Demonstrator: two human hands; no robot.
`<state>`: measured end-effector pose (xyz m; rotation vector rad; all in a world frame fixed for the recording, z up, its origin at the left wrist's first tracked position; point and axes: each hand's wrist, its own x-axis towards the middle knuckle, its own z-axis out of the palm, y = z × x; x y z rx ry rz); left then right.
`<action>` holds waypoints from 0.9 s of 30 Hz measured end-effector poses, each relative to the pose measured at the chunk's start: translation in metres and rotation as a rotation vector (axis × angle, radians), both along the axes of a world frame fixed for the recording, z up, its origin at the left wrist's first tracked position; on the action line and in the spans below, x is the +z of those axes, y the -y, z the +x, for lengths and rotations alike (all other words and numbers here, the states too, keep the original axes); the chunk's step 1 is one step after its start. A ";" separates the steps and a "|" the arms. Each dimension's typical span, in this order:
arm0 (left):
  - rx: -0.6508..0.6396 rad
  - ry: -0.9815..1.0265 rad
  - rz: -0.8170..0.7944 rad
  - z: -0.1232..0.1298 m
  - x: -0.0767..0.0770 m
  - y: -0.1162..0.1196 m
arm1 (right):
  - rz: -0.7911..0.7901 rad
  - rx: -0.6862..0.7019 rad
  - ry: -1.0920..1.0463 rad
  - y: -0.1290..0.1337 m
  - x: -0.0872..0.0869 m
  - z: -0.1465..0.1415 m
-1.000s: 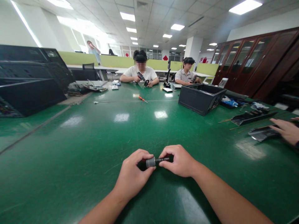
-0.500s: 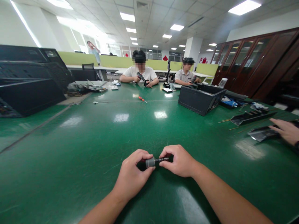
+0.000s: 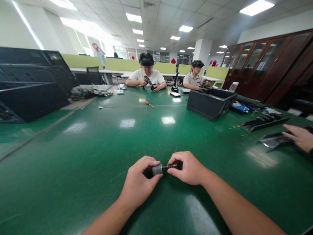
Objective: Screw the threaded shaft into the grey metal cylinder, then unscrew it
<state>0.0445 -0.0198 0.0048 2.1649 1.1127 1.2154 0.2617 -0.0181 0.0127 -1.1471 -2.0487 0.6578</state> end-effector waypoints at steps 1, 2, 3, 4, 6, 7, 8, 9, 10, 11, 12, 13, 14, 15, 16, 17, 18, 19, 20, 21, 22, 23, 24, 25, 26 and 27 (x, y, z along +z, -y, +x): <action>0.000 0.000 -0.001 0.000 0.000 0.000 | -0.004 0.000 -0.001 0.000 0.000 0.000; 0.002 0.001 -0.002 0.000 0.000 0.000 | -0.008 0.000 -0.001 0.000 0.000 0.000; 0.003 0.001 -0.003 0.000 0.000 0.000 | -0.012 0.001 -0.001 0.000 0.000 0.000; 0.005 0.001 -0.001 0.000 0.001 0.000 | -0.014 0.001 0.001 0.000 0.000 0.000; 0.006 0.001 0.004 0.000 0.001 0.001 | -0.016 0.001 0.004 0.000 0.000 0.000; 0.006 0.001 0.008 0.000 0.001 0.001 | -0.015 0.002 0.007 0.000 0.000 0.000; 0.006 0.000 0.011 0.000 0.001 0.001 | -0.014 0.001 0.008 0.000 0.000 0.001; 0.006 -0.002 0.012 0.000 0.001 0.001 | -0.014 0.000 0.008 0.000 0.000 0.001; 0.006 -0.004 0.013 0.000 0.001 0.001 | -0.016 0.000 0.009 0.000 0.000 0.001; 0.006 -0.006 0.015 0.000 0.001 0.001 | -0.017 0.000 0.010 0.000 0.000 0.001; 0.006 -0.008 0.017 -0.001 0.001 0.001 | -0.019 0.000 0.011 0.000 0.000 0.001; 0.008 -0.010 0.018 -0.001 0.001 0.001 | -0.020 -0.001 0.011 -0.001 0.000 0.001; 0.010 -0.009 0.019 -0.001 0.001 0.001 | -0.020 -0.001 0.013 -0.001 0.000 0.001; 0.011 -0.009 0.019 -0.001 0.001 0.001 | -0.018 -0.002 0.015 0.000 0.001 0.001; 0.012 -0.007 0.019 -0.001 0.001 0.001 | -0.017 -0.002 0.016 0.000 0.001 0.001; 0.013 -0.005 0.017 -0.001 0.001 0.001 | -0.016 -0.002 0.016 0.000 0.001 0.001; 0.013 -0.003 0.015 -0.001 0.001 0.001 | -0.017 -0.002 0.015 0.000 0.001 0.001; 0.013 -0.001 0.014 -0.001 0.001 0.001 | -0.019 -0.001 0.013 0.000 0.001 0.001; 0.015 0.000 0.013 -0.001 0.001 0.001 | -0.022 0.000 0.010 0.000 0.001 0.001; 0.016 0.001 0.012 -0.001 0.001 0.001 | -0.024 0.002 0.008 0.000 0.001 0.001; 0.017 0.003 0.012 -0.001 0.001 0.001 | -0.025 0.004 0.009 0.000 0.001 0.001; 0.016 0.005 0.012 -0.001 0.002 0.001 | -0.025 0.005 0.011 0.000 0.001 0.001; 0.015 0.009 0.011 -0.001 0.002 0.001 | -0.025 0.006 0.013 0.000 0.001 0.001; 0.014 0.011 0.011 -0.001 0.002 0.001 | -0.025 0.007 0.016 0.000 0.001 0.001; 0.015 0.015 0.011 -0.001 0.002 0.001 | -0.025 0.008 0.018 0.000 0.001 0.001; 0.018 0.016 0.009 -0.001 0.002 0.001 | -0.024 0.008 0.020 0.000 0.001 0.002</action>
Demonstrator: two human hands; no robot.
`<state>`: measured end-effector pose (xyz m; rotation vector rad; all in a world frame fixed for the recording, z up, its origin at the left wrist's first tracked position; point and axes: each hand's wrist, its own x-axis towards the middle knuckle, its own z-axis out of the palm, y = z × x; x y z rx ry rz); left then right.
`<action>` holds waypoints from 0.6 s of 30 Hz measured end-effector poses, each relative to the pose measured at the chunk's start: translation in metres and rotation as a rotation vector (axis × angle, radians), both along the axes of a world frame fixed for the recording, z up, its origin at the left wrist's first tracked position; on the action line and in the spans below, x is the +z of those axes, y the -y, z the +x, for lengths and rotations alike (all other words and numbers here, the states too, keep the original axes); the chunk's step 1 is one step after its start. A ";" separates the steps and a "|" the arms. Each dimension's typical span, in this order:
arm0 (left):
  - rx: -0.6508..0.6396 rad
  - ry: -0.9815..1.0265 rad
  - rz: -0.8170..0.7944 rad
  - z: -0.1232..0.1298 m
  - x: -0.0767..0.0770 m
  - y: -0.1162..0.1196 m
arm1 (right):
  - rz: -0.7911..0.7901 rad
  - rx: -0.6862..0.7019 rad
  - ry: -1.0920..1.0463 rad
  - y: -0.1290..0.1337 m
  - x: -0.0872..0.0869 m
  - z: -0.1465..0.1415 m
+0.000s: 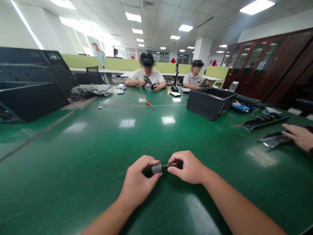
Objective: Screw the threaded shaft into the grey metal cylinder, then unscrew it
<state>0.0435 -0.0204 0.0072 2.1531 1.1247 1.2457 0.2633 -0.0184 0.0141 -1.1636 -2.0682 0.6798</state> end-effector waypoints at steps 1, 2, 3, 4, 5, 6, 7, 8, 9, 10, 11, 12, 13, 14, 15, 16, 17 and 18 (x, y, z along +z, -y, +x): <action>0.005 0.001 -0.001 0.000 0.000 0.000 | 0.001 0.001 0.002 0.000 0.000 0.000; 0.010 0.002 -0.004 0.000 0.000 0.000 | 0.002 0.003 0.004 0.000 0.000 0.000; 0.012 0.003 -0.007 0.000 -0.001 0.000 | 0.004 0.004 0.006 0.000 0.000 0.000; 0.013 0.004 -0.009 0.000 -0.001 -0.001 | 0.005 0.005 0.007 -0.001 -0.001 0.001; 0.014 0.005 -0.012 0.000 -0.001 -0.001 | 0.006 0.005 0.008 -0.001 -0.001 0.001; 0.013 0.005 -0.013 0.000 -0.002 -0.001 | 0.006 0.005 0.009 -0.001 -0.001 0.001; 0.013 0.005 -0.013 0.000 -0.002 -0.001 | 0.006 0.005 0.009 -0.001 -0.001 0.001; 0.012 0.004 -0.013 0.000 -0.002 -0.001 | 0.006 0.005 0.009 -0.001 -0.001 0.001; 0.012 0.004 -0.012 0.000 -0.002 -0.001 | 0.005 0.005 0.010 -0.001 -0.001 0.001; 0.012 0.005 -0.012 0.000 -0.002 -0.001 | 0.004 0.004 0.010 -0.001 -0.001 0.001; 0.011 0.007 -0.011 0.000 -0.002 0.000 | 0.003 0.003 0.010 0.000 -0.001 0.001; 0.011 0.010 -0.009 0.000 -0.002 0.000 | 0.001 0.003 0.010 0.000 -0.001 0.001; 0.011 0.013 -0.009 0.000 -0.002 0.000 | -0.001 0.005 0.010 0.000 0.000 0.001; 0.011 0.016 -0.007 0.000 -0.002 0.000 | -0.004 0.007 0.008 0.000 0.000 0.001; 0.010 0.017 -0.005 0.000 -0.001 0.000 | -0.006 0.009 0.004 0.000 0.001 0.002; 0.011 0.017 -0.004 0.000 -0.001 0.000 | -0.008 0.011 -0.001 0.000 0.001 0.002; 0.012 0.015 -0.004 0.000 -0.001 0.000 | -0.010 0.013 -0.005 0.001 0.001 0.002; 0.014 0.012 -0.005 0.000 -0.001 0.000 | -0.010 0.014 -0.010 0.001 0.001 0.002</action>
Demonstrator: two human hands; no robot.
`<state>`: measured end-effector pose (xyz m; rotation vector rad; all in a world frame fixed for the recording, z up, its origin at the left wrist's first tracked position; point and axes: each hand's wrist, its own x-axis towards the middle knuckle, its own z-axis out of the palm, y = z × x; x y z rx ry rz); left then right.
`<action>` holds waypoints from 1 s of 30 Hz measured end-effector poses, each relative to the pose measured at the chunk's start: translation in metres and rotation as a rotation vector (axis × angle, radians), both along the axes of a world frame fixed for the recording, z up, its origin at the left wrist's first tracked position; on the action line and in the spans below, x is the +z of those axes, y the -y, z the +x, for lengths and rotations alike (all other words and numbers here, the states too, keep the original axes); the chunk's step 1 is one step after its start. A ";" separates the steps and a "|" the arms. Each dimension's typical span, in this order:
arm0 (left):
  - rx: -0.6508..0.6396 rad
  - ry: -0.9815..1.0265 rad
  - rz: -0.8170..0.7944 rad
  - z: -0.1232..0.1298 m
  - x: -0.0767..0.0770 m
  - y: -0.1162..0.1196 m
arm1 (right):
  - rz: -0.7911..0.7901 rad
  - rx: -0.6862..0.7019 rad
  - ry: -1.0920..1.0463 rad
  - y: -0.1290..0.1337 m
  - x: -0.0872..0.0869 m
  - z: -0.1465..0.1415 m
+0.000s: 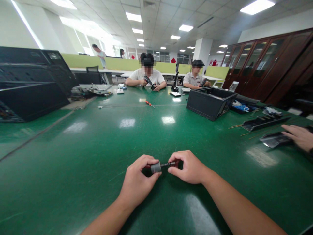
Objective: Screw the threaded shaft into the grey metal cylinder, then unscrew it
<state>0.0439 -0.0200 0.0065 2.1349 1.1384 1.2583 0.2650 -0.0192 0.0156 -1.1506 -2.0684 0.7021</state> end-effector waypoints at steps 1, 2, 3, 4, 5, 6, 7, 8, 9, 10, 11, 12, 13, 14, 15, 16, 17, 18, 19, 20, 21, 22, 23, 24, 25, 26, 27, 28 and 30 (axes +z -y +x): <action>0.001 -0.002 -0.001 0.000 0.000 0.000 | 0.000 -0.001 -0.004 0.000 0.000 0.000; 0.002 -0.004 -0.002 0.000 0.000 0.000 | 0.001 -0.001 -0.006 0.000 0.000 0.000; 0.002 -0.005 -0.005 0.000 0.000 0.000 | 0.001 -0.002 -0.007 0.000 0.000 0.000; 0.001 -0.004 -0.006 0.001 0.000 0.000 | 0.002 -0.002 -0.007 0.000 0.000 0.000; 0.002 -0.003 -0.008 0.001 0.000 0.000 | 0.002 -0.004 -0.007 0.000 0.000 0.000; 0.002 -0.002 -0.009 0.001 -0.001 -0.001 | 0.001 -0.005 -0.006 0.000 0.000 0.000; 0.004 -0.001 -0.009 0.001 -0.001 -0.001 | -0.001 -0.006 -0.004 0.000 0.000 0.000; 0.007 -0.001 -0.010 0.001 -0.001 -0.001 | -0.004 -0.006 -0.003 0.000 0.000 0.000; 0.009 0.000 -0.011 0.001 -0.001 -0.001 | -0.006 -0.007 -0.003 0.000 -0.001 0.000; 0.010 0.001 -0.012 0.000 -0.001 -0.001 | -0.009 -0.007 -0.003 -0.001 -0.001 0.000; 0.009 0.002 -0.014 0.000 -0.001 -0.001 | -0.010 -0.009 -0.004 -0.001 -0.001 0.000; 0.007 0.005 -0.016 0.000 -0.001 0.000 | -0.011 -0.010 -0.006 -0.001 -0.001 0.000; 0.006 0.006 -0.018 0.000 -0.001 0.000 | -0.009 -0.011 -0.007 -0.001 0.000 0.000; 0.005 0.008 -0.018 0.000 -0.001 0.000 | -0.009 -0.012 -0.008 -0.001 0.000 0.000; 0.007 0.010 -0.017 0.000 -0.001 0.000 | -0.009 -0.012 -0.009 -0.001 0.000 0.000; 0.009 0.012 -0.016 0.000 -0.001 0.000 | -0.011 -0.012 -0.010 -0.001 0.000 0.000; 0.012 0.012 -0.014 0.000 0.000 0.000 | -0.012 -0.012 -0.010 -0.001 0.000 0.000; 0.014 0.011 -0.013 0.000 0.000 0.000 | -0.014 -0.011 -0.012 -0.001 0.000 0.000; 0.015 0.011 -0.011 0.000 0.000 0.000 | -0.015 -0.011 -0.015 -0.001 0.000 0.001; 0.016 0.011 -0.011 0.001 0.000 0.000 | -0.014 -0.013 -0.017 -0.001 0.000 0.001; 0.018 0.011 -0.011 0.001 0.000 0.000 | -0.013 -0.014 -0.020 -0.002 0.001 0.001; 0.021 0.012 -0.010 0.001 0.000 -0.001 | -0.012 -0.016 -0.023 -0.002 0.001 0.002; 0.026 0.014 -0.007 0.000 0.000 -0.001 | -0.011 -0.018 -0.024 -0.002 0.001 0.002; 0.032 0.017 -0.005 0.000 0.000 -0.001 | -0.010 -0.022 -0.026 -0.002 0.001 0.003; 0.036 0.019 -0.003 0.000 0.000 -0.002 | -0.008 -0.024 -0.027 -0.003 0.002 0.003; 0.038 0.020 -0.003 0.000 0.000 -0.002 | -0.006 -0.026 -0.028 -0.003 0.002 0.003; 0.037 0.023 -0.005 0.000 0.000 -0.002 | -0.003 -0.028 -0.030 -0.003 0.002 0.003; 0.033 0.024 -0.007 -0.001 0.000 -0.003 | -0.001 -0.029 -0.031 -0.003 0.002 0.004; 0.026 0.026 -0.012 -0.001 0.000 -0.002 | 0.005 -0.031 -0.033 -0.003 0.002 0.004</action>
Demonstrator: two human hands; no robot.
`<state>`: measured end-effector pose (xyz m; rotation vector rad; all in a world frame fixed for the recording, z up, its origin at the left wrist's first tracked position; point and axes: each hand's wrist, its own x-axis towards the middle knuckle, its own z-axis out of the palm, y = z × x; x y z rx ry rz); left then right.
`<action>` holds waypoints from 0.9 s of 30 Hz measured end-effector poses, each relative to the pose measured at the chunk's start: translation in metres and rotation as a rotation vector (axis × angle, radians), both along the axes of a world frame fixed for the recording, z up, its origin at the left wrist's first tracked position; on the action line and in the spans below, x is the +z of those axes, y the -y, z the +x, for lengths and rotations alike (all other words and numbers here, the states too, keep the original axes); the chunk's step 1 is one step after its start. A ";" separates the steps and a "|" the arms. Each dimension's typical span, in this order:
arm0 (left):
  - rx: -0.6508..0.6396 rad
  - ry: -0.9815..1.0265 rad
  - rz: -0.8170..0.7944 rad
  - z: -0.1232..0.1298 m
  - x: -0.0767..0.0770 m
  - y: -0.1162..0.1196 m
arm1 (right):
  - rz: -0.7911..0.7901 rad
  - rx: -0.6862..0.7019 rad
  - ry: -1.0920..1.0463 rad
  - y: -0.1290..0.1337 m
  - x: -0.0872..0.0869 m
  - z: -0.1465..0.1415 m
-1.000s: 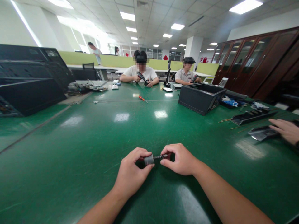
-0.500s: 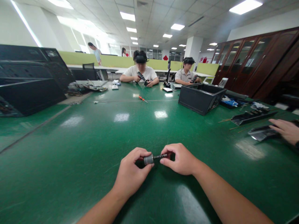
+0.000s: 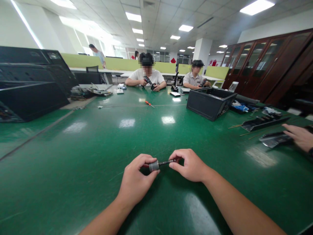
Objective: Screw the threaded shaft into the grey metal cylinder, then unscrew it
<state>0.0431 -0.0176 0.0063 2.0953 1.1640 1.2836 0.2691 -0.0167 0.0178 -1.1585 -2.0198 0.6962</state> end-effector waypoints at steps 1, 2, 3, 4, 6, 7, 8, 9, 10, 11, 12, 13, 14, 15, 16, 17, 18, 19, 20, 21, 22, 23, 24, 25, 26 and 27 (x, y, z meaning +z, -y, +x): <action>-0.002 0.000 -0.002 0.000 0.000 0.000 | 0.004 -0.001 0.001 0.000 0.000 0.000; -0.001 0.000 -0.002 0.000 0.000 0.000 | 0.008 -0.003 0.003 0.000 0.000 0.000; 0.001 0.000 -0.001 -0.001 -0.001 0.000 | 0.011 -0.004 0.006 0.000 0.000 0.000; 0.004 0.000 -0.001 -0.001 -0.001 0.000 | 0.015 -0.005 0.009 0.000 0.000 0.001; 0.009 0.003 -0.001 -0.001 -0.001 0.000 | 0.019 -0.005 0.013 -0.001 0.000 0.001; 0.009 0.004 -0.002 -0.002 -0.002 0.000 | 0.020 -0.006 0.012 -0.001 0.000 0.001; 0.008 0.006 -0.004 -0.002 -0.002 -0.001 | 0.020 -0.006 0.011 -0.001 0.000 0.001; 0.005 0.007 -0.006 -0.002 -0.002 -0.001 | 0.020 -0.006 0.010 -0.002 -0.001 0.002; 0.003 0.007 -0.007 -0.002 -0.003 -0.002 | 0.020 -0.005 0.010 -0.002 -0.001 0.002; 0.002 0.007 -0.006 -0.002 -0.003 -0.002 | 0.020 -0.005 0.009 -0.002 -0.001 0.002; 0.003 0.007 -0.002 -0.002 -0.003 -0.003 | 0.020 -0.004 0.010 -0.002 -0.001 0.003; 0.005 0.005 0.002 -0.002 -0.002 -0.003 | 0.019 -0.003 0.010 -0.002 -0.001 0.003; 0.007 0.004 0.006 -0.002 -0.002 -0.003 | 0.018 -0.004 0.010 -0.002 -0.001 0.004; 0.010 0.003 0.009 -0.002 -0.001 -0.002 | 0.016 -0.004 0.011 -0.002 -0.001 0.004; 0.011 0.003 0.012 -0.002 -0.001 -0.002 | 0.015 -0.005 0.010 -0.002 -0.001 0.004; 0.011 0.003 0.013 -0.002 -0.001 -0.002 | 0.014 -0.005 0.010 -0.002 0.000 0.004; 0.010 0.004 0.011 -0.002 0.000 -0.001 | 0.015 -0.005 0.011 -0.002 0.000 0.004; 0.009 0.005 0.010 -0.002 0.000 -0.001 | 0.016 -0.006 0.012 -0.002 0.000 0.005; 0.008 0.005 0.009 -0.002 0.000 -0.001 | 0.017 -0.007 0.014 -0.002 0.000 0.005; 0.007 0.004 0.007 -0.002 0.000 -0.001 | 0.019 -0.010 0.016 -0.002 0.000 0.005; 0.007 0.003 0.008 -0.002 0.001 -0.001 | 0.020 -0.012 0.017 -0.002 0.000 0.005; 0.008 0.003 0.009 -0.002 0.001 -0.001 | 0.020 -0.012 0.019 -0.003 0.000 0.005; 0.011 0.002 0.011 -0.002 0.001 -0.001 | 0.019 -0.013 0.019 -0.003 0.001 0.006; 0.014 0.000 0.011 -0.002 0.002 -0.001 | 0.017 -0.012 0.019 -0.003 0.001 0.006; 0.017 -0.002 0.010 -0.002 0.002 -0.001 | 0.014 -0.011 0.019 -0.003 0.001 0.006; 0.018 -0.004 0.010 -0.002 0.002 0.000 | 0.012 -0.011 0.020 -0.003 0.001 0.006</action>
